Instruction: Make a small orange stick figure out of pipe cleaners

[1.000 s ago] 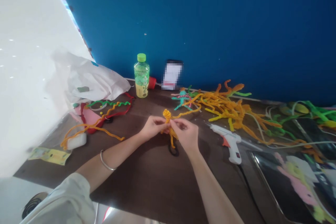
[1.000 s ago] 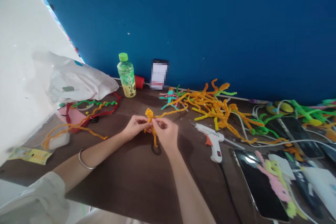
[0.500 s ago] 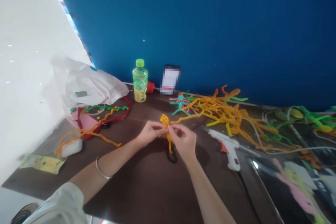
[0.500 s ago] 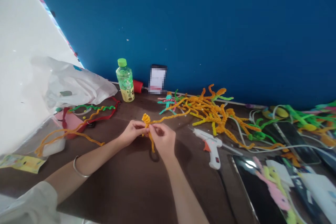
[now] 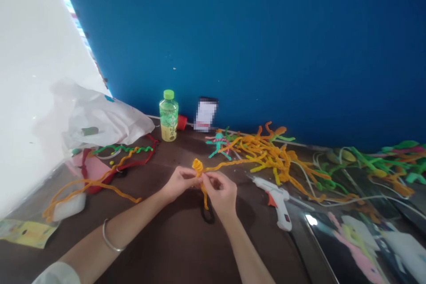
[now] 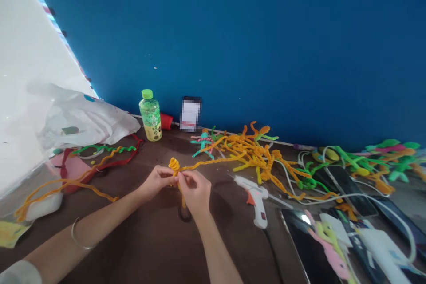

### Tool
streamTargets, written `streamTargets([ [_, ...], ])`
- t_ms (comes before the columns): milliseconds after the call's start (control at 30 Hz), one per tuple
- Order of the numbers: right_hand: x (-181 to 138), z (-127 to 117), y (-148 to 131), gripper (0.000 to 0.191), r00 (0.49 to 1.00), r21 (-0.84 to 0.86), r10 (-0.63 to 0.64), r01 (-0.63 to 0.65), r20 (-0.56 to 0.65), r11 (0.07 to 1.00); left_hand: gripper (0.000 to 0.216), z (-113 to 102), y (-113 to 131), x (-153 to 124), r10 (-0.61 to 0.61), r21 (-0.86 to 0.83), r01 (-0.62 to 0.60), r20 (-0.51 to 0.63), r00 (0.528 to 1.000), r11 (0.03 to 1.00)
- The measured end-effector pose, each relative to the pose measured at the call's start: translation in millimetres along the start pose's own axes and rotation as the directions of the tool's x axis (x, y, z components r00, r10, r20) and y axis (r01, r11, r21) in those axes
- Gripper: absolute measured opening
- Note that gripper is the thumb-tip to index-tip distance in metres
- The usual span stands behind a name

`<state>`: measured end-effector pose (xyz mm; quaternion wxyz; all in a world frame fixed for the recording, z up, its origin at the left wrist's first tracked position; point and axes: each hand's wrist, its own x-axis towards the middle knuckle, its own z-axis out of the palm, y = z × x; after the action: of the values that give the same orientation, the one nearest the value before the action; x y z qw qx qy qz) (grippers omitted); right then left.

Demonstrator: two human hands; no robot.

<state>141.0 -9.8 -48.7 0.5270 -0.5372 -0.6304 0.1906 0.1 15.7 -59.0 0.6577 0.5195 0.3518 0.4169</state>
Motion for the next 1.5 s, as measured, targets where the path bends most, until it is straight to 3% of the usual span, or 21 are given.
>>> streamTargets([
  [1500,-4.6,4.8,-2.1,0.014,0.998,-0.014,0.004,-0.005,-0.061,1.000,0.028,0.0,-0.4,-0.7,-0.048,0.017,0.049,-0.041,0.998,0.999],
])
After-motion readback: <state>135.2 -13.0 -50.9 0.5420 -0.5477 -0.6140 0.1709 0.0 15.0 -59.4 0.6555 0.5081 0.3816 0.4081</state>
